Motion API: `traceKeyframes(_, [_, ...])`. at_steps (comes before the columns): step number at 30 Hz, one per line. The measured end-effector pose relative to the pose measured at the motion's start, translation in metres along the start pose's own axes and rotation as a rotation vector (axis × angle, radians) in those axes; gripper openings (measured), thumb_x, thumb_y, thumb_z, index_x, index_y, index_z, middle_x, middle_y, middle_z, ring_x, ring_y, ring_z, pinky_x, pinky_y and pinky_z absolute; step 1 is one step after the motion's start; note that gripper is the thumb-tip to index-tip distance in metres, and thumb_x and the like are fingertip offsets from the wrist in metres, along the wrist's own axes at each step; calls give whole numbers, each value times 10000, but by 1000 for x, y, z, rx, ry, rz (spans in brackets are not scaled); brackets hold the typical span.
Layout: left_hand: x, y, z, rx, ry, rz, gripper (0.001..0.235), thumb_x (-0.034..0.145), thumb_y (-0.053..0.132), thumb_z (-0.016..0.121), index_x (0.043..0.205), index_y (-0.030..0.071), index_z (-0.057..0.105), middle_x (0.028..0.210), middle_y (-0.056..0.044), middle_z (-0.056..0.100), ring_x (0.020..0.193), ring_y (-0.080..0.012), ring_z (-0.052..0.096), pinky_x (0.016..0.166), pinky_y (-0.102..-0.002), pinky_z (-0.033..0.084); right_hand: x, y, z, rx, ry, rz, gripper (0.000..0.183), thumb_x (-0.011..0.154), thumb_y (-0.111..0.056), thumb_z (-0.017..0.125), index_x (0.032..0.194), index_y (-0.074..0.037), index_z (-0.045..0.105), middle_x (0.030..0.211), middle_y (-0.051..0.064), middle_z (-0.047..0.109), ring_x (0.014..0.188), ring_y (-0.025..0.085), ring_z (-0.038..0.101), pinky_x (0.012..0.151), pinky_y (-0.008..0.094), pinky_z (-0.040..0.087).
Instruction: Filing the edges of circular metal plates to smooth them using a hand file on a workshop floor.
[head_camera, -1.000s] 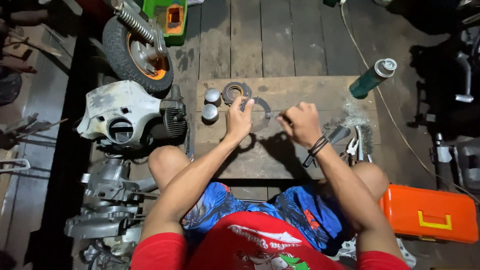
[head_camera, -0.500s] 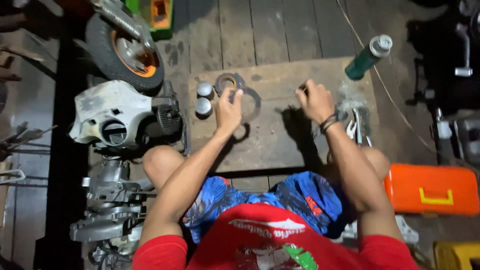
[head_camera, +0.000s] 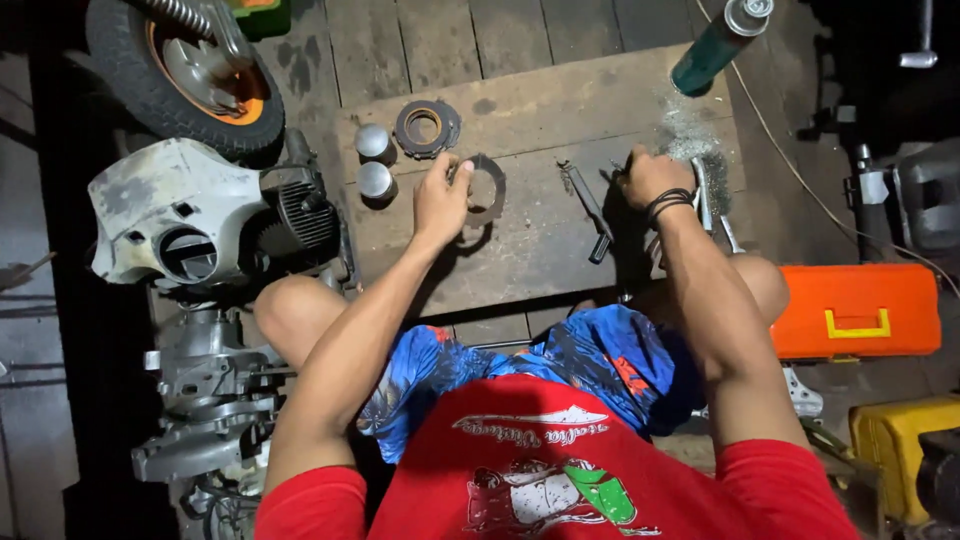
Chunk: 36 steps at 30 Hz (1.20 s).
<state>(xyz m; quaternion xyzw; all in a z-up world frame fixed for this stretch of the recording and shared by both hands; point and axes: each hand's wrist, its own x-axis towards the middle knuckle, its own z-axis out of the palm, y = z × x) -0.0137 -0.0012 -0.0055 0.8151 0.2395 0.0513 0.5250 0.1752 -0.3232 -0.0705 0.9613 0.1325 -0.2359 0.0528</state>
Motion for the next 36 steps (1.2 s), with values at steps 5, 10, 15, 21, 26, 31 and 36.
traceKeyframes(5, [-1,9,-13,-28,55,-2,204,1004,335,582,1038,152,667,686,-61,701,679,-243,741,712,-410,564,-17,-29,-10,19,25,-4,561,995,-344,581,1466,-50,494,1140,330,706,1092,518,681,875,656,536])
traceKeyframes(10, [0,8,-19,-49,107,5,215,1007,331,586,1046,138,672,695,-72,706,661,-235,733,707,-401,564,-27,-54,8,-63,-40,-137,601,956,-377,625,1440,-33,529,1144,320,715,1085,521,688,881,646,545])
traceKeyframes(15, [4,4,-20,-39,116,11,206,998,342,601,1042,155,676,706,-88,718,726,-275,744,736,-420,565,-11,-49,33,-62,-70,-161,534,989,-257,550,1464,-12,518,1075,330,727,1007,527,710,817,647,565])
traceKeyframes(21, [4,3,-22,-56,116,49,170,999,335,609,1001,180,678,675,-53,711,673,-238,730,690,-387,568,-21,-44,-2,17,-89,-144,675,959,-363,625,1450,67,453,1125,410,669,1054,577,669,813,692,559])
traceKeyframes(26, [1,6,-16,-115,60,38,177,1007,305,593,1014,149,676,672,-80,701,623,-229,723,658,-378,579,-51,-43,-34,210,101,-98,516,989,-326,607,1320,50,483,1135,386,664,1084,576,646,897,675,527])
traceKeyframes(31, [8,12,-21,-345,111,92,164,1038,232,528,1031,107,635,688,-100,662,570,-230,744,625,-331,595,-64,-51,-32,560,371,-337,380,1044,-344,676,1314,-77,659,985,238,736,1004,477,691,861,577,537])
traceKeyframes(36, [15,2,-17,-549,124,222,146,1082,178,489,1099,63,579,737,-116,655,704,-239,780,710,-329,633,-93,-96,-41,1301,4,-573,243,1041,-76,613,1252,25,550,766,158,609,481,231,628,401,353,532])
